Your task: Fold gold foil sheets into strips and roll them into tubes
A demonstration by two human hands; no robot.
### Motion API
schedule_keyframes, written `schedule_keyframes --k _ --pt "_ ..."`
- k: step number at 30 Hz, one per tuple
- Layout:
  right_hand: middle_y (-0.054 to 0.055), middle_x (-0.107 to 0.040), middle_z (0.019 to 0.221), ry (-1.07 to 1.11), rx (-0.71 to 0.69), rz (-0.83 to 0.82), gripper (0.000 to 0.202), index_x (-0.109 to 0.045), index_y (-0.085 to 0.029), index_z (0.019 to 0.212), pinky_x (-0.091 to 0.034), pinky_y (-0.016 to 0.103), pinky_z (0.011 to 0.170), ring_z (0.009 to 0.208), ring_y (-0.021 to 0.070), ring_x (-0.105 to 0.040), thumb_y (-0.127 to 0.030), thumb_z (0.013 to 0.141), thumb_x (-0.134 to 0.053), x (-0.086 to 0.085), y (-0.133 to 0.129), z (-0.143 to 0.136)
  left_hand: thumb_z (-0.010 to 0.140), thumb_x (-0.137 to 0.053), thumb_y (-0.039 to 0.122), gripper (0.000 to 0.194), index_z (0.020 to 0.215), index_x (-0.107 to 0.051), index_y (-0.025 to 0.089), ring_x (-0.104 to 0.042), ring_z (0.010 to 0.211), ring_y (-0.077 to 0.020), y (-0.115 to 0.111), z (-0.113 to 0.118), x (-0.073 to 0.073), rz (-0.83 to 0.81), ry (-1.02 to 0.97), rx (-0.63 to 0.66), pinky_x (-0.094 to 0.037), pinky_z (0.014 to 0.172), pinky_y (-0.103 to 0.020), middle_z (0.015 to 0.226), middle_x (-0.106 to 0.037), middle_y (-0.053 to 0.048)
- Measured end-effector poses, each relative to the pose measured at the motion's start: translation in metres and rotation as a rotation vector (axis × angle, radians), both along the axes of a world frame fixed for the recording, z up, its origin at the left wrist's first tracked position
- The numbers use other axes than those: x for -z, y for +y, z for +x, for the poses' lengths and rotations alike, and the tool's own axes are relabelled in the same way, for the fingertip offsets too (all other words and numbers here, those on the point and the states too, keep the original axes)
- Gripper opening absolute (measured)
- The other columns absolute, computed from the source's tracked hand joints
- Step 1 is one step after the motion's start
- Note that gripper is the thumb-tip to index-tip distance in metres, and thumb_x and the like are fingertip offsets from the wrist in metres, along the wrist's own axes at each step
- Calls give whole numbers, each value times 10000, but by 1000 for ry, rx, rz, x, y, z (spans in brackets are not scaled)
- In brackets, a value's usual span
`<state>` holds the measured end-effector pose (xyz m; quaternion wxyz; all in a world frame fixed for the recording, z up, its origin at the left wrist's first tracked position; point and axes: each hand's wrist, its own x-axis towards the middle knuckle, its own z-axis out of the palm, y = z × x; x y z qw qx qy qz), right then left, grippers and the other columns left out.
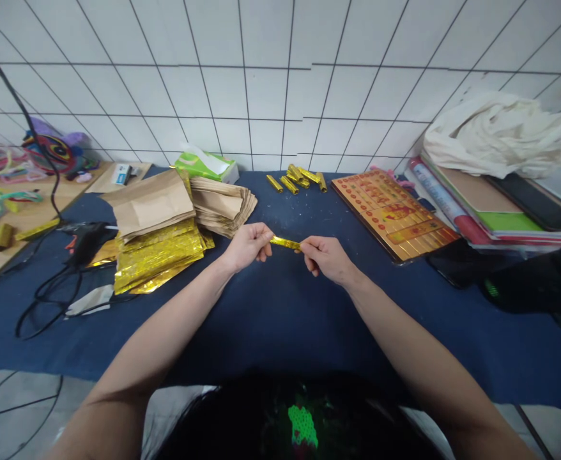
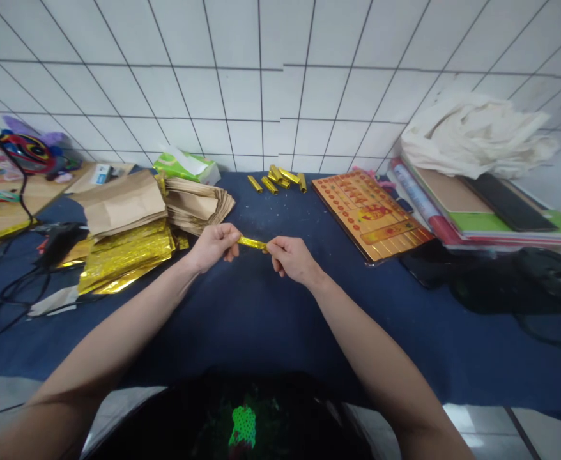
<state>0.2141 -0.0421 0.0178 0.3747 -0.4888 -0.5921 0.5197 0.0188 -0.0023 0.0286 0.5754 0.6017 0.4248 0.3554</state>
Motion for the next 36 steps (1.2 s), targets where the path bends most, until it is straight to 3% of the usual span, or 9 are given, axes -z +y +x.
schedule_keyframes --k 7,13,17,21,27,33,36 --pt "-37 -562 513 116 -32 -64 289 -583 -151 806 -401 204 399 374 74 -490 -434 781 -533 6 3 -1 725 -639 273 190 784 -581 101 -558 457 -71 4 -4 2 -13 -70 44 -434 439 -174 595 -623 -8" --pt "-36 -539 531 -120 -76 7 282 -590 -154 821 -333 196 398 375 60 -442 -416 816 -483 8 -1 -7 701 -604 126 107 803 -583 103 -580 526 -74 -6 6 2 -11 -39 127 -486 532 -201 617 -612 11" --pt "-50 -467 491 -267 -72 124 270 -527 -169 648 -296 204 441 428 63 -390 -364 826 -469 7 -7 -14 708 -593 133 79 780 -570 112 -568 507 -70 -13 14 6 -20 7 162 -491 528 -207 606 -602 19" --pt "-53 -411 520 -333 -27 221 269 -513 -172 623 -280 217 484 487 72 -356 -344 824 -464 6 -10 -16 742 -565 171 61 709 -561 120 -528 438 -60 -13 14 8 39 108 124 -446 439 -176 548 -575 25" --pt "-59 -401 490 -347 -52 161 275 -557 -164 662 -266 225 478 456 73 -345 -368 819 -461 2 -4 -8 745 -561 153 78 679 -531 126 -493 382 -46 -4 5 1 36 77 2 -403 381 -149 507 -556 38" --pt "-54 -400 489 -418 -28 255 295 -561 -165 627 -265 224 483 462 72 -352 -351 829 -452 0 -3 -4 729 -604 176 100 681 -537 119 -506 383 -55 0 2 1 27 38 14 -414 383 -159 510 -566 29" --pt "-59 -406 462 -345 -14 167 298 -565 -167 649 -261 221 454 424 69 -348 -381 823 -453 0 -3 -3 732 -600 176 100 685 -534 118 -513 386 -59 1 1 2 25 23 0 -415 381 -162 515 -572 24"
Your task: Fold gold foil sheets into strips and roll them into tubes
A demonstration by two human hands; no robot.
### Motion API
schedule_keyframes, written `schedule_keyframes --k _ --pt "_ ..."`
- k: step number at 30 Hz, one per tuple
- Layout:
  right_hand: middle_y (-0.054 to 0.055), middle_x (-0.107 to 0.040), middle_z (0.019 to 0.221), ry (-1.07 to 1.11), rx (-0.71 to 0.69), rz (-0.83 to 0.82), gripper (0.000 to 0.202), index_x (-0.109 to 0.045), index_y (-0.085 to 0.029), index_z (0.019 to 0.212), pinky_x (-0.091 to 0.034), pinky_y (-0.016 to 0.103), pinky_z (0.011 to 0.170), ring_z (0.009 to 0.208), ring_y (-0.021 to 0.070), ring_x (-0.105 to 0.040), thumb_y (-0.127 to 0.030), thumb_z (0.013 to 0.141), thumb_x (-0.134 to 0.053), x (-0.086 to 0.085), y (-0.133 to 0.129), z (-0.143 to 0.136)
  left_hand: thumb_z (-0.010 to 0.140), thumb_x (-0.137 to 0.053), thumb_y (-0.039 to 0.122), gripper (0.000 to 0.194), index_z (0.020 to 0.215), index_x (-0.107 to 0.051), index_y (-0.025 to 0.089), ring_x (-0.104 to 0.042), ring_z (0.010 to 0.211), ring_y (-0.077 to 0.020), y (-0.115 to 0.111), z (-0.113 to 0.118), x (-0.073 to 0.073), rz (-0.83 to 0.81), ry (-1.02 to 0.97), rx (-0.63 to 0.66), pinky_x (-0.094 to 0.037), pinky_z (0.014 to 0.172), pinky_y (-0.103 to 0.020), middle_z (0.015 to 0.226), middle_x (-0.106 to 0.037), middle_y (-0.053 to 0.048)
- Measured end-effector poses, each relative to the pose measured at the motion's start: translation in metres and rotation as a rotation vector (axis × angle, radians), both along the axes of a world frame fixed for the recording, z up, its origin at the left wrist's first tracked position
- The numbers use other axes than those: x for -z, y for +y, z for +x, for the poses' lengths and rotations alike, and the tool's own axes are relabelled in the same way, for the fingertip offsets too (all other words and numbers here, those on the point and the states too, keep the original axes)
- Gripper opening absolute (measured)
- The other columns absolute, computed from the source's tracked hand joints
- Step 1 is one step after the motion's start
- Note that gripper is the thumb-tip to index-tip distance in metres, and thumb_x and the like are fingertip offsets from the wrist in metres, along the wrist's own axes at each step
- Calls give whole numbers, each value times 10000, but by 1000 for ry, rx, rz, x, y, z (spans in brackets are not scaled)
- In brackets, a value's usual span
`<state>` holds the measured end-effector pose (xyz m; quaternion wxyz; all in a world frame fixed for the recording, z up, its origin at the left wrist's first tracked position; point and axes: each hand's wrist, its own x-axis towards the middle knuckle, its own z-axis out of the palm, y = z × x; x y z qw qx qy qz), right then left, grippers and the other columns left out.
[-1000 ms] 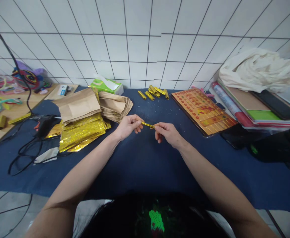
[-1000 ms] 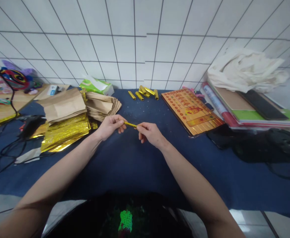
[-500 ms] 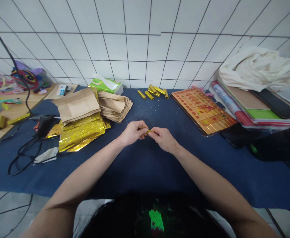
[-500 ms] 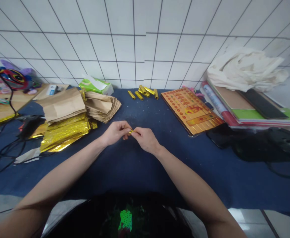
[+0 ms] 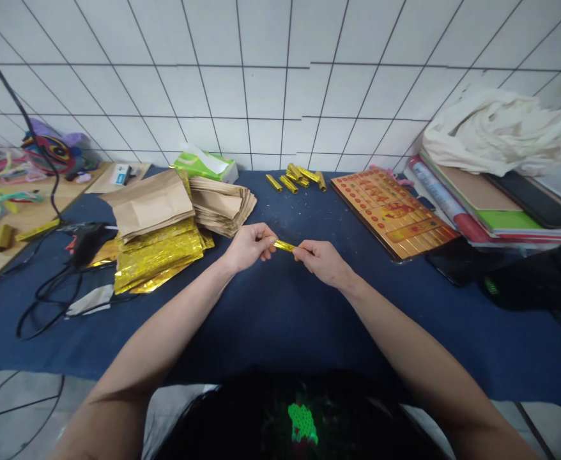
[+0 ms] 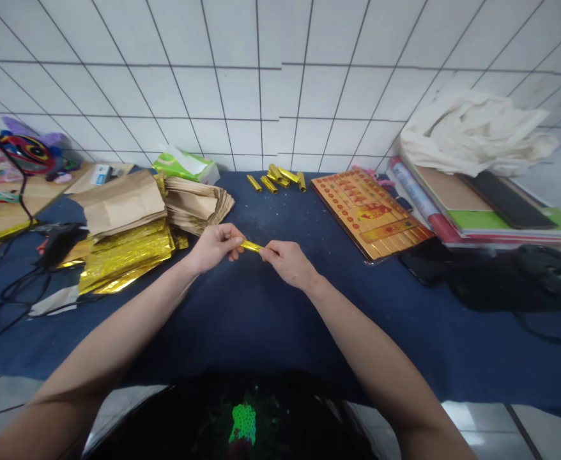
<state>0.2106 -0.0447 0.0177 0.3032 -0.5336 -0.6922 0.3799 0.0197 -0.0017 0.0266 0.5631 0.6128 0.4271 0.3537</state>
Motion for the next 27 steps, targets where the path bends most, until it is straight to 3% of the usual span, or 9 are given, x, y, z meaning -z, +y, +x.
schedule_keyframes --k 9,13,18,22,27 --pt "-76 -323 403 179 138 -11 367 -516 -171 557 -208 213 399 374 52 -277 -454 791 -507 6 7 5 733 -610 223 137 716 -520 120 -530 389 -73 2 0 3 -51 -41 28 -428 384 -176 520 -586 16" --pt "-79 -316 359 368 286 -54 422 -475 -180 522 -177 215 367 335 45 -254 -522 763 -529 8 11 7 744 -599 236 134 737 -531 122 -556 425 -81 -7 5 1 -85 60 167 -437 422 -183 546 -602 7" --pt "-77 -328 351 418 255 -100 459 -465 -178 494 -169 209 346 319 36 -250 -565 717 -573 6 10 4 731 -614 211 117 702 -544 122 -575 486 -72 -19 14 -2 -74 135 273 -430 477 -171 578 -605 11" --pt "-76 -371 364 477 278 -65 436 -488 -179 557 -192 202 327 305 38 -273 -570 741 -545 5 8 2 773 -582 245 133 768 -537 119 -600 476 -99 -20 16 -1 -176 96 276 -440 462 -193 593 -628 -12" --pt "-63 -522 501 518 267 41 264 -554 -181 785 -312 191 353 352 51 -411 -423 721 -638 8 10 4 781 -594 367 260 815 -509 123 -645 535 -139 -20 14 -1 -251 -25 284 -481 502 -222 648 -664 -52"
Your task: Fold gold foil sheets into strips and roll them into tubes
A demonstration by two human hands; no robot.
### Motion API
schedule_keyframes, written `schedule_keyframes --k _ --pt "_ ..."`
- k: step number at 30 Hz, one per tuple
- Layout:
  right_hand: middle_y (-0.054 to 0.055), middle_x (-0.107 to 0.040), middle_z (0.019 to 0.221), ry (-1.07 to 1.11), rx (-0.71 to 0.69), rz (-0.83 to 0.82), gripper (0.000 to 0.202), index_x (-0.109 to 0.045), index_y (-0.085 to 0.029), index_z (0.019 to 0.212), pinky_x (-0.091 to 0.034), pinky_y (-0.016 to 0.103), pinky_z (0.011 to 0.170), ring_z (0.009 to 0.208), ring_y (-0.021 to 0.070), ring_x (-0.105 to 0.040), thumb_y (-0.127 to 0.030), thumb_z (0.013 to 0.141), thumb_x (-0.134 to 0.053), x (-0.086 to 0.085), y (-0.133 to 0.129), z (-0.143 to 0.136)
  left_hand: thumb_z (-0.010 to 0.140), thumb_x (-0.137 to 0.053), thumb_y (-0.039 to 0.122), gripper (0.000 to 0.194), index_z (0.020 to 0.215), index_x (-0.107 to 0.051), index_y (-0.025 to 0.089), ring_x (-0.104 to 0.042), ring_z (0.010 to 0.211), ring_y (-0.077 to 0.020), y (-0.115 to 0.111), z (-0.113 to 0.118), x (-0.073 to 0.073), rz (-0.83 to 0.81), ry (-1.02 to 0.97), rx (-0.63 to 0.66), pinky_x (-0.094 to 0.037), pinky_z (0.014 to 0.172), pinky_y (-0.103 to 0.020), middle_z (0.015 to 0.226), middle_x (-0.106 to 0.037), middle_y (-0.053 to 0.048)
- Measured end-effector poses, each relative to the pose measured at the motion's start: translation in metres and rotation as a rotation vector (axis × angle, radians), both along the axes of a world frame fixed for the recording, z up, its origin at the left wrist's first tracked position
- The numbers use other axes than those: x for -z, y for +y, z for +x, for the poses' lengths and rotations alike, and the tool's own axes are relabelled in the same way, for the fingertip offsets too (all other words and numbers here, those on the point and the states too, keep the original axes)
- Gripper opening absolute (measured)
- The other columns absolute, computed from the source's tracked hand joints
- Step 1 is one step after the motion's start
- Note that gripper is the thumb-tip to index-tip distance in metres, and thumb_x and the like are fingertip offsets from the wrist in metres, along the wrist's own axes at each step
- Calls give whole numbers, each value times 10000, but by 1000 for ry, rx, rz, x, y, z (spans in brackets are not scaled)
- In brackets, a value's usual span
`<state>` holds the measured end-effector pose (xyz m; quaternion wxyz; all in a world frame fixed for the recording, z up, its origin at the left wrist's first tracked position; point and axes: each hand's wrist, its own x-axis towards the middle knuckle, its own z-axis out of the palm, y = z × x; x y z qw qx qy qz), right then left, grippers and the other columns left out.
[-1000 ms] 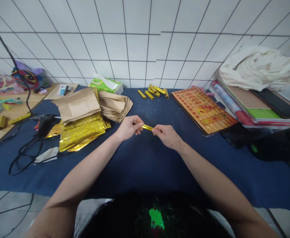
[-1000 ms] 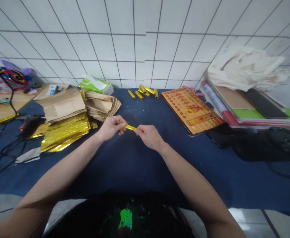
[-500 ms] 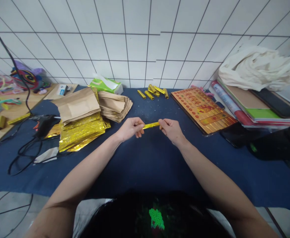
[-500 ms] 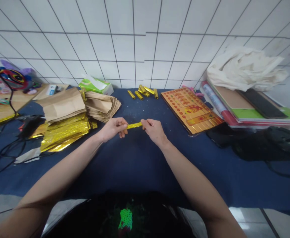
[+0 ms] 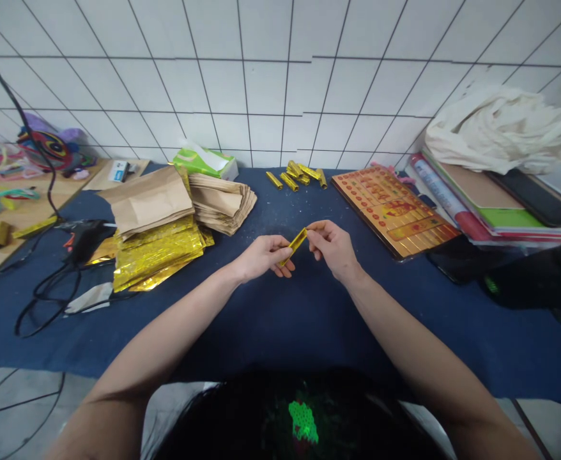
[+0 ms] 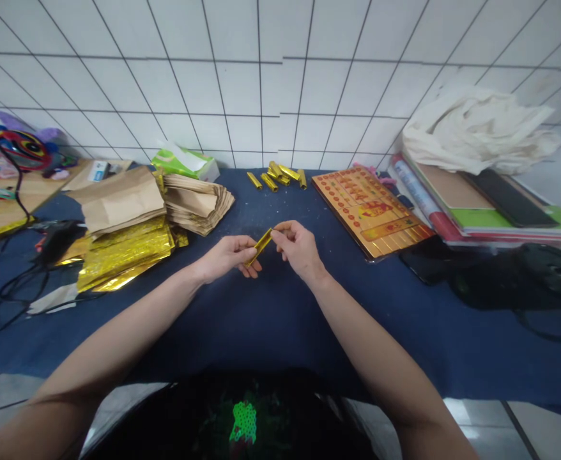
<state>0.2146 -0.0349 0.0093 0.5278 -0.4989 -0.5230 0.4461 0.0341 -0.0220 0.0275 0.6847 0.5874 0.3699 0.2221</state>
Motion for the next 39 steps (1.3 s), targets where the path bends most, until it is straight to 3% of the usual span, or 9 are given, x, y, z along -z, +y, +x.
schedule_keyframes --k 8,14,17,20,25,29,34,39 --pt "-51 -558 517 59 -56 -48 180 -563 -163 778 -381 197 361 374 64 -471 -318 707 -621 1 1 -1 777 -580 441 331 820 -532 116 -663 615 -154 -3 0 0 -34 -53 93 -492 547 -228 738 -668 -75" --pt "-43 -570 494 119 -76 -134 137 -553 -157 718 -401 200 367 368 70 -485 -263 663 -618 -5 0 -1 739 -610 404 297 781 -566 114 -575 573 -102 -3 1 0 30 -55 24 -462 545 -230 669 -596 -20" --pt "-43 -560 469 62 -101 -188 104 -550 -158 694 -387 195 352 356 71 -475 -238 652 -602 -6 -2 -3 689 -663 343 380 977 -549 122 -551 620 -99 -4 4 1 157 -14 -62 -438 580 -232 722 -578 -3" --pt "-52 -538 437 -29 -144 -229 60 -545 -163 674 -366 188 338 334 67 -456 -206 647 -579 -6 -5 -8 616 -720 290 534 1087 -508 156 -530 642 -104 -7 6 2 358 147 -143 -425 624 -246 713 -536 34" --pt "-56 -522 414 -47 -192 -271 59 -530 -168 638 -332 176 327 315 58 -433 -205 645 -575 -7 -8 -10 678 -632 215 426 1089 -521 196 -492 606 -92 -9 4 2 528 273 -155 -396 605 -229 659 -484 63" --pt "-47 -525 409 34 -198 -303 71 -535 -162 630 -325 179 326 314 59 -421 -212 641 -586 -6 -4 -5 698 -576 155 389 1083 -524 165 -471 555 -77 -5 2 -2 472 193 -121 -378 557 -207 602 -467 72" --pt "-46 -530 441 171 -208 -355 84 -552 -160 637 -341 171 347 363 59 -442 -224 647 -605 -5 -2 -1 702 -572 144 329 1030 -534 143 -546 576 -83 -3 -1 -8 172 -19 -9 -411 543 -201 692 -607 14" --pt "-53 -532 482 241 -218 -404 137 -561 -165 658 -346 174 369 383 53 -444 -277 656 -638 -5 -2 -1 690 -629 161 251 926 -548 135 -575 518 -80 -5 -2 -10 61 -93 -4 -424 487 -187 676 -641 -5"
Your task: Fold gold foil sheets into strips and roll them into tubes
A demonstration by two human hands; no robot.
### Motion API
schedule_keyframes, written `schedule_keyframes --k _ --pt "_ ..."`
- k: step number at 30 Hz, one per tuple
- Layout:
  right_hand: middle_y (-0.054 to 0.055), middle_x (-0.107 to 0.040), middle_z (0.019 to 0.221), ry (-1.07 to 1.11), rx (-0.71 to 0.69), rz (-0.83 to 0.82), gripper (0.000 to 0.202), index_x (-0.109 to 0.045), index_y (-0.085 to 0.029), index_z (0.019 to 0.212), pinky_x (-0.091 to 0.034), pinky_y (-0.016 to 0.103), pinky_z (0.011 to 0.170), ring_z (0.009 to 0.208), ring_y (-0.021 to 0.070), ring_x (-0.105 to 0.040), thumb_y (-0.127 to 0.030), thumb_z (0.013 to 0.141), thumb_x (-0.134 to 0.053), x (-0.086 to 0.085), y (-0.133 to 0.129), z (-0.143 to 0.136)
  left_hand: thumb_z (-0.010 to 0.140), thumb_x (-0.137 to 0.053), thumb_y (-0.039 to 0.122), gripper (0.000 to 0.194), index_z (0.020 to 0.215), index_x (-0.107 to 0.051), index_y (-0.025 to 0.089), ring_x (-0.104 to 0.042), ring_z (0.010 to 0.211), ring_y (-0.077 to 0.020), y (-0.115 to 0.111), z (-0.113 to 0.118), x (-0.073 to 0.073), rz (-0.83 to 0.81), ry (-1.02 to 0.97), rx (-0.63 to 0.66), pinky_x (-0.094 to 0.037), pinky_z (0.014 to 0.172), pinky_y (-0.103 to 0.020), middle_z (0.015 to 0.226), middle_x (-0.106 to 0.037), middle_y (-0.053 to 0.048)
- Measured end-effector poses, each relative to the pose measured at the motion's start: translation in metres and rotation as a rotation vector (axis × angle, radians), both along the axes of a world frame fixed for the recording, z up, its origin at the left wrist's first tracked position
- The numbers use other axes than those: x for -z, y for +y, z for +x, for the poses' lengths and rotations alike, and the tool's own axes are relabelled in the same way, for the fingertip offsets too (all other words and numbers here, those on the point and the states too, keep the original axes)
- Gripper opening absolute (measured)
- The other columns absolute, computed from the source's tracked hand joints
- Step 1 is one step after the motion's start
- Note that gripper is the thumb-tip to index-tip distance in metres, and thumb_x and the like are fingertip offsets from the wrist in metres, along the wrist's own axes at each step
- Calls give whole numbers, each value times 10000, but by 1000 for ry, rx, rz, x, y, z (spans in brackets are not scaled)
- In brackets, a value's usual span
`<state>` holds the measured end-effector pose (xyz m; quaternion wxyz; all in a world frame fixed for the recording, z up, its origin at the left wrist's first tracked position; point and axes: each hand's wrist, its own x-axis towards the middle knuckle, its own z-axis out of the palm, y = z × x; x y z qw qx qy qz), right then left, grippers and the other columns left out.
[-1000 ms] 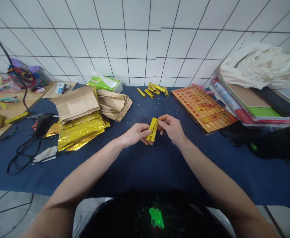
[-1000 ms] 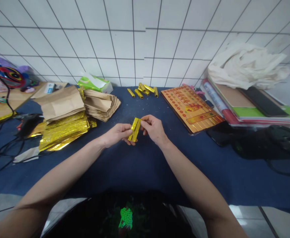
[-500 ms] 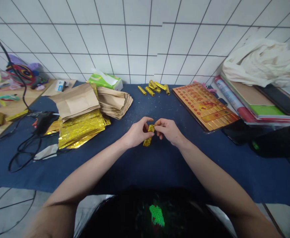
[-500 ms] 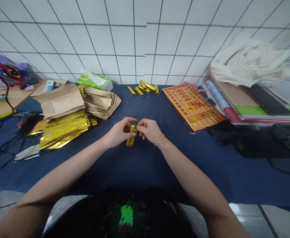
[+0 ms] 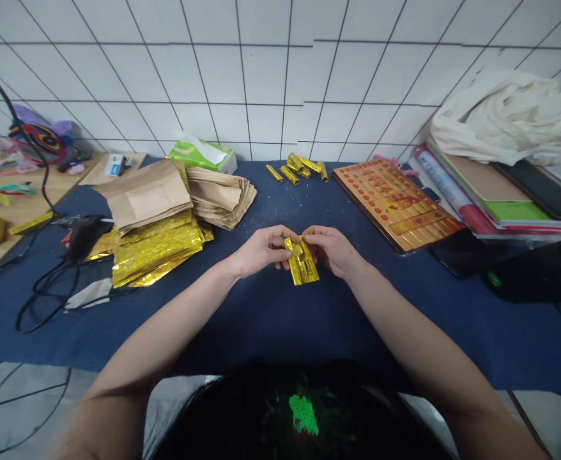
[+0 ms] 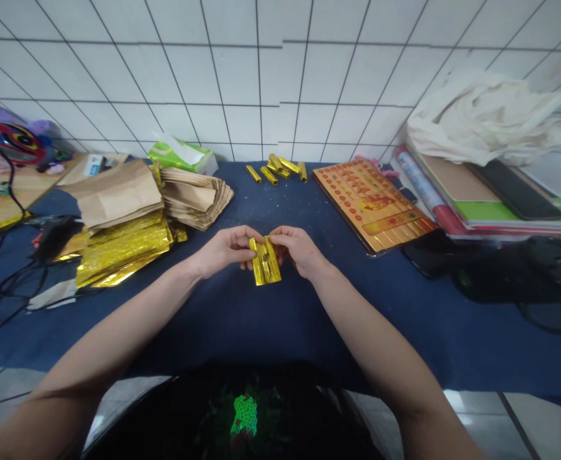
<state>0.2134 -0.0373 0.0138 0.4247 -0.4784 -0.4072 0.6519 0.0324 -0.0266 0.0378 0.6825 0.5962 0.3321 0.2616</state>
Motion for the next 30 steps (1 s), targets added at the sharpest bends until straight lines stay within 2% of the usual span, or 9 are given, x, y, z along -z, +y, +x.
schedule_keyframes --k 2,7,11,14,18,24,27,30 --pt "-56 -528 504 23 24 13 191 -565 -169 680 -362 180 387 404 57 -460 -342 677 -646 0 0 0 669 -663 175 238 871 -545 132 -592 513 -88 1 1 1 -24 -42 -70 -446 486 -189 640 -637 2" --pt "-44 -543 541 19 74 118 362 -544 -175 755 -377 210 371 391 75 -476 -525 696 -611 -2 0 0 616 -722 189 289 804 -510 133 -646 567 -119 7 3 7 -67 -187 -363 -505 541 -207 632 -652 6" --pt "-46 -576 561 -69 69 200 354 -500 -182 824 -388 209 379 385 76 -485 -456 668 -660 -1 0 -3 633 -697 145 251 790 -502 133 -669 640 -129 10 4 9 -110 -276 -519 -526 609 -217 655 -653 14" --pt "-63 -561 586 -166 153 333 327 -488 -189 837 -397 206 398 398 64 -484 -380 653 -680 2 -2 -7 683 -662 142 171 767 -514 126 -669 655 -120 10 6 8 -157 -283 -612 -530 655 -226 656 -639 16" --pt "-62 -542 611 -258 273 459 249 -518 -190 815 -421 215 435 435 62 -491 -322 666 -668 3 -5 -9 732 -647 185 150 719 -510 123 -669 649 -124 8 8 7 -194 -272 -645 -530 679 -247 640 -623 12" --pt "-30 -576 598 -310 274 462 153 -575 -178 709 -416 236 462 446 74 -495 -320 697 -631 2 -6 -10 730 -635 221 164 684 -513 121 -657 664 -128 4 9 8 -214 -263 -566 -523 655 -246 650 -624 -11" --pt "-22 -591 595 -269 290 450 162 -580 -175 693 -407 236 461 435 75 -497 -330 711 -621 4 -4 -8 680 -662 239 177 682 -527 124 -612 639 -95 5 8 9 -108 -249 -627 -517 625 -229 674 -596 10" --pt "-20 -597 593 -215 284 412 172 -581 -171 697 -405 235 456 423 73 -492 -339 716 -614 4 -2 -6 628 -679 217 192 709 -524 135 -566 624 -69 8 6 11 34 -217 -698 -496 580 -204 786 -604 7"
